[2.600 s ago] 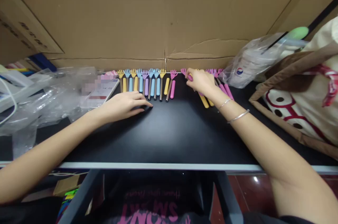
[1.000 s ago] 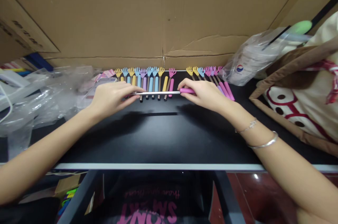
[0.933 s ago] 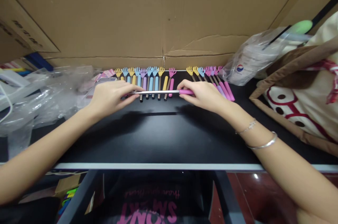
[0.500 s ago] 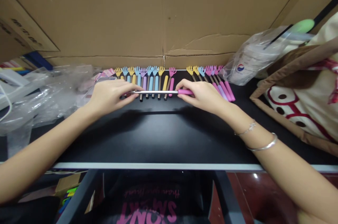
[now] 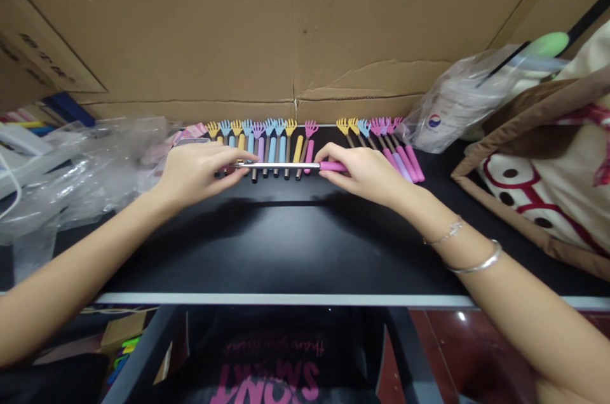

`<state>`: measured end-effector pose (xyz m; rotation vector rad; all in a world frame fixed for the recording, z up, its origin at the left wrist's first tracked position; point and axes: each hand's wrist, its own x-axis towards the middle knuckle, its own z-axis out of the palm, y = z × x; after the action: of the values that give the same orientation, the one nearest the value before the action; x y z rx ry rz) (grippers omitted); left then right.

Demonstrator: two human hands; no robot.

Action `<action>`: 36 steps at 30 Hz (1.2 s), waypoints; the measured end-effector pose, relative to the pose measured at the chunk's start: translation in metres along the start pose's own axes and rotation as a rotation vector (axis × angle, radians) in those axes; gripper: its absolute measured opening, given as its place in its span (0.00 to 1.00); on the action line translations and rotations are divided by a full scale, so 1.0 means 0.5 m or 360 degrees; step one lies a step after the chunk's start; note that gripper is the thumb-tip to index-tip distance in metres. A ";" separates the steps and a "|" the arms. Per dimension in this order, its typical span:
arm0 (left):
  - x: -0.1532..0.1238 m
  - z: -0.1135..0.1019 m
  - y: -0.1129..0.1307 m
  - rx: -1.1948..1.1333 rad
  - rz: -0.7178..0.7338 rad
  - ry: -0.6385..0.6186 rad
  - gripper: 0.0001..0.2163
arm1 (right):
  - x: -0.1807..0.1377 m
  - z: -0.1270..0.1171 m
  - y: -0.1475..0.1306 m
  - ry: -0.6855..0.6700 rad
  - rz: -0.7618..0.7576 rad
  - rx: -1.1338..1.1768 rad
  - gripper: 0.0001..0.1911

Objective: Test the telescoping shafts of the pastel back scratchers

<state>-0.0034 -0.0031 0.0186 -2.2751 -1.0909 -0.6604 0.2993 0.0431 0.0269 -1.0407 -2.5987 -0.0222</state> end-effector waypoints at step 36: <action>-0.001 -0.005 -0.004 -0.0139 -0.0032 -0.0352 0.11 | -0.009 0.024 -0.001 -0.0009 -0.0211 -0.0435 0.15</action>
<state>-0.0060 -0.0039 0.0206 -2.4606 -1.2091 -0.4808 0.2982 0.0412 0.0144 -0.9522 -2.7186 -0.4169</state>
